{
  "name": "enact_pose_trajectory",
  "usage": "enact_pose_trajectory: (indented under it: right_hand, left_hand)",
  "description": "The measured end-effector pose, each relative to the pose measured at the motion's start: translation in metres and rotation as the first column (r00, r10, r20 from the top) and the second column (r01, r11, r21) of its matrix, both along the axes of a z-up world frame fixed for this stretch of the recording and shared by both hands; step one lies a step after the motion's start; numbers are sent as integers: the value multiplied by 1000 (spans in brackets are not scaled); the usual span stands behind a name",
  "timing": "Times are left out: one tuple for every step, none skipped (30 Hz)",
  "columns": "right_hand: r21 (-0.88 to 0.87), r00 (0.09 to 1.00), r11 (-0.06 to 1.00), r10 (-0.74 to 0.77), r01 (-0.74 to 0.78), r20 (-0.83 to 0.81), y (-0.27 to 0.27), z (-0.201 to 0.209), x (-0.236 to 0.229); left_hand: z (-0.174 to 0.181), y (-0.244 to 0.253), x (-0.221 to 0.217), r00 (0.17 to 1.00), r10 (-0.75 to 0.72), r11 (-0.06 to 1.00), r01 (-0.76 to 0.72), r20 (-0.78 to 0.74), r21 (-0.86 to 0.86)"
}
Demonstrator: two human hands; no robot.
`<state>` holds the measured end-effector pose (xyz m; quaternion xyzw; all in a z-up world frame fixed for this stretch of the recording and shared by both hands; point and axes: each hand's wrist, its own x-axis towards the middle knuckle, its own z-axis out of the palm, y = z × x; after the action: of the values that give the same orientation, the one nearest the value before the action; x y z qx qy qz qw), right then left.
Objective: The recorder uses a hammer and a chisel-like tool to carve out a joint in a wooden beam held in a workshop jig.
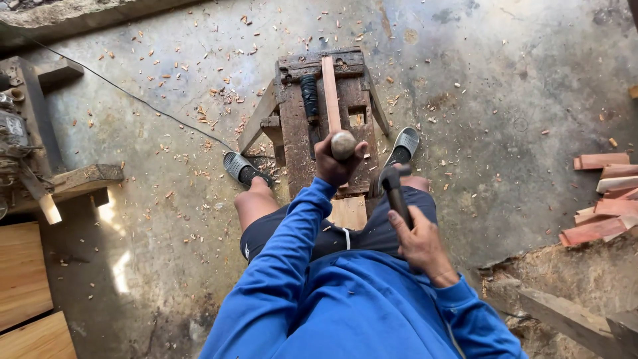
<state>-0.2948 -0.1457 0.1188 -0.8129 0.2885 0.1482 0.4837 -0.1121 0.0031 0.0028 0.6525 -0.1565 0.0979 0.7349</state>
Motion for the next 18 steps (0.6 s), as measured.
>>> enact_pose_trajectory:
  right_hand:
    - [5,1000,1000,-4,4,-8,1,16,2]
    - [-46,983,999,36,-28,181,2,32,5]
    - [-102,928,993,89,-56,360,2,49,10]
    - [-97,931,994,90,-59,353,5,66,13]
    - [-459,710,882,388,-102,588,6,83,19]
    - [-752,393,659,690,8,609,7,100,24]
    - [-750,392,661,686,17,613,6,78,25]
    - [-455,566,885,427,-101,705,6,57,27]
    - [-86,730,987,160,-138,664,6,35,30]
    - [-91,722,987,157,-130,674,6,21,32]
    - [-371,675,918,362,-139,643,3,8,37]
    - [-620,629,775,546,-127,553,2,-5,43]
    - [-625,620,773,546,-112,564,5,-9,43]
    - [-344,837,936,244,-72,490,9,-15,44]
    - [-41,965,998,-32,44,261,12,-20,33]
    - [-40,966,998,-27,38,259,12,-45,31]
    - [-87,940,989,-86,121,331,14,-72,35]
    - [-129,904,970,-138,206,405,15,-97,38]
  left_hand:
    - [-1,-1,1,1000,-4,1000,4,-8,5]
    - [-3,-2,3,1000,-16,1000,17,-20,22]
    - [-3,-2,6,999,-22,999,23,-32,38]
    - [-2,-1,-1,999,-19,999,21,-40,42]
    - [2,-3,0,1000,-14,998,16,-20,56]
    - [6,-5,0,1000,-10,998,10,0,69]
    - [6,-6,-2,1000,-15,997,15,7,71]
    - [6,-6,-4,1000,-27,998,27,1,49]
    - [7,-7,-4,999,-40,999,40,2,21]
    - [-21,-9,2,999,-47,999,47,17,18]
    - [-47,-11,9,996,-51,994,43,-77,-97]
    - [-73,-12,18,984,-66,977,30,-168,-211]
    - [-51,-9,31,986,-71,976,38,-149,-214]
    - [-30,-6,43,973,-91,993,73,-212,-92]
    - [-12,-1,39,951,-90,994,104,-297,32]
    - [7,-1,40,950,-84,995,98,-299,33]
    - [27,-1,47,936,-170,985,150,-309,-86]
    - [47,-2,55,917,-255,959,198,-308,-204]
